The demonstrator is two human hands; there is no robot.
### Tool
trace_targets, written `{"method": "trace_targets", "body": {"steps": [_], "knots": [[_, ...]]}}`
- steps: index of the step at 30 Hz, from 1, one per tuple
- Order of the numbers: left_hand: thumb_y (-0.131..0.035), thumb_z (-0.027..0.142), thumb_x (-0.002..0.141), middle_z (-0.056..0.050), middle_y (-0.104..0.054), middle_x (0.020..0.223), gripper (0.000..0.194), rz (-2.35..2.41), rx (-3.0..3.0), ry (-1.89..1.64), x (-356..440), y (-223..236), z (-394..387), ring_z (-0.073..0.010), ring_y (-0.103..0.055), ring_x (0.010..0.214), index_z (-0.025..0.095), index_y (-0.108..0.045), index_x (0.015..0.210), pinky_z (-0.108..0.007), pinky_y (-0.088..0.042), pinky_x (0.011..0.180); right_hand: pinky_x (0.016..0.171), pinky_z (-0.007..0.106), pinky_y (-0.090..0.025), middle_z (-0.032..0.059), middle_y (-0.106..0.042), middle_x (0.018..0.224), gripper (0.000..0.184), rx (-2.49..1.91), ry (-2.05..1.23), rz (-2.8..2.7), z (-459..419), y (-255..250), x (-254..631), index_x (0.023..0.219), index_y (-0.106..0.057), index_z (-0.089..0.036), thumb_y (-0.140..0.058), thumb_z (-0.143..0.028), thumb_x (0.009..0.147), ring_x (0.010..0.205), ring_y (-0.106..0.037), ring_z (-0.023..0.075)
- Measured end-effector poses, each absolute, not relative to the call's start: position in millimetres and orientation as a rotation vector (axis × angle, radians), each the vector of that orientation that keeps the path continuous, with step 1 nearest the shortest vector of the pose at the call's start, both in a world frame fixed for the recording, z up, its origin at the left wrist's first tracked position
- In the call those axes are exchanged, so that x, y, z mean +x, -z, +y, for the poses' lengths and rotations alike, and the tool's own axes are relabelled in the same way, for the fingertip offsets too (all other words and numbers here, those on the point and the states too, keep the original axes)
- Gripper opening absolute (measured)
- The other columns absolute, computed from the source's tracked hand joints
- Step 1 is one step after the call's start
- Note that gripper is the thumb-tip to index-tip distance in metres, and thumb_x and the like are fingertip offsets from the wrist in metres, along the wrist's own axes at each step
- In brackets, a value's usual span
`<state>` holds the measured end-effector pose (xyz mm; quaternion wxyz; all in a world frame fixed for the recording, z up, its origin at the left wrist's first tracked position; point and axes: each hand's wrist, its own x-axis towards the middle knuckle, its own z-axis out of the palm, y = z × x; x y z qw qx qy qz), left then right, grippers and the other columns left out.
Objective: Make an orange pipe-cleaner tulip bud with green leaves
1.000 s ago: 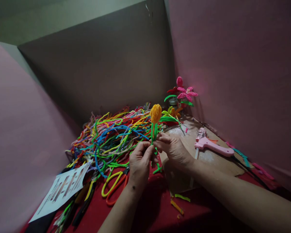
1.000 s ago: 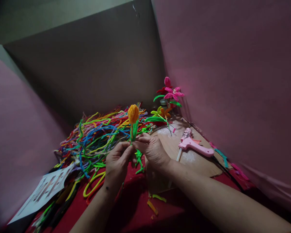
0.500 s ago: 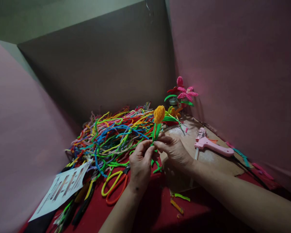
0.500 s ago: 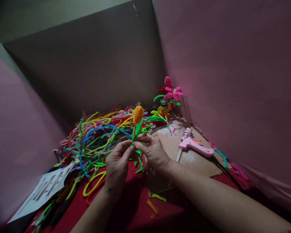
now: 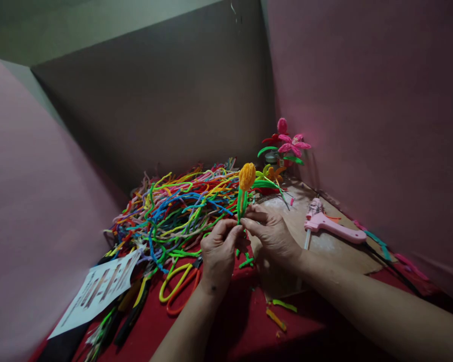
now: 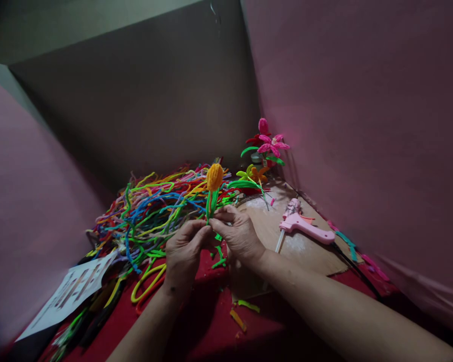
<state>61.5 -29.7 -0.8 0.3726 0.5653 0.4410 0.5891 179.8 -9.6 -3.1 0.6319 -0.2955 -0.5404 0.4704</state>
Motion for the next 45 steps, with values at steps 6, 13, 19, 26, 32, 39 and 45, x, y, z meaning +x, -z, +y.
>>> {"method": "trace_targets", "body": {"steps": [6,13,19,26,32,39,45], "knots": [[-0.064,0.028,0.073,0.002,-0.062,0.057,0.016,1.064,1.352,-1.431,60.9,-2.6,-29.3,-0.0132,-0.060,0.044,0.014,-0.057,0.078,-0.025,-0.051,0.041,0.065,0.026,-0.035,-0.0027,-0.046,0.065,0.018,-0.617,-1.148,-1.232,-7.2,4.6,180.9,0.056,-0.055,-0.017,-0.061,-0.022,0.073,0.065,-0.044,0.0111],[-0.064,0.026,0.073,0.001,-0.060,0.057,0.016,1.029,1.294,-1.371,57.6,-11.8,-31.0,-0.0121,-0.058,0.042,0.012,-0.058,0.076,-0.023,-0.048,0.037,0.064,0.026,-0.035,-0.0035,-0.045,0.059,0.024,-0.527,-1.330,-1.264,-9.0,-1.6,184.7,0.052,-0.053,-0.016,-0.060,-0.023,0.074,0.061,-0.043,0.0102],[-0.066,0.023,0.071,0.001,-0.060,0.054,0.015,0.933,1.174,-1.296,53.9,-20.2,-31.0,-0.0102,-0.055,0.039,0.011,-0.057,0.073,-0.020,-0.046,0.034,0.064,0.027,-0.034,-0.0024,-0.048,0.061,0.020,-0.477,-1.303,-1.362,-5.3,1.1,187.4,0.055,-0.060,-0.016,-0.061,-0.022,0.074,0.063,-0.044,0.0110],[-0.066,0.022,0.071,0.000,-0.061,0.051,0.016,0.881,1.082,-1.192,52.7,-19.8,-30.8,-0.0089,-0.052,0.033,0.012,-0.054,0.071,-0.017,-0.042,0.028,0.073,0.029,-0.035,-0.0015,-0.055,0.070,0.006,-0.545,-1.217,-1.343,-2.9,-1.5,191.7,0.064,-0.068,-0.017,-0.065,-0.016,0.069,0.073,-0.049,0.0128],[-0.067,0.023,0.071,0.002,-0.060,0.050,0.016,0.749,1.034,-1.160,52.1,-17.7,-30.9,-0.0065,-0.048,0.030,0.012,-0.055,0.068,-0.016,-0.040,0.026,0.062,0.026,-0.034,-0.0028,-0.058,0.067,0.005,-0.372,-1.493,-1.190,-3.0,-0.8,188.4,0.069,-0.070,-0.017,-0.067,-0.015,0.067,0.062,-0.046,0.0089],[-0.071,0.025,0.067,0.003,-0.056,0.047,0.021,0.617,0.978,-1.058,46.8,-11.4,-25.1,-0.0017,-0.037,0.025,0.011,-0.056,0.068,-0.011,-0.032,0.024,0.054,0.025,-0.033,-0.0004,-0.059,0.059,0.002,-0.354,-1.750,-1.138,-7.4,-10.6,187.5,0.063,-0.070,-0.014,-0.070,-0.015,0.061,0.055,-0.049,0.0092],[-0.070,0.026,0.068,0.004,-0.053,0.043,0.027,0.536,0.999,-0.911,39.6,-10.6,-22.2,-0.0014,-0.031,0.024,0.009,-0.062,0.087,-0.011,-0.029,0.023,0.059,0.024,-0.038,-0.0001,-0.062,0.066,0.009,-0.333,-1.614,-1.352,-0.6,-4.2,195.4,0.073,-0.073,-0.016,-0.071,-0.019,0.065,0.060,-0.048,0.0091]]}}
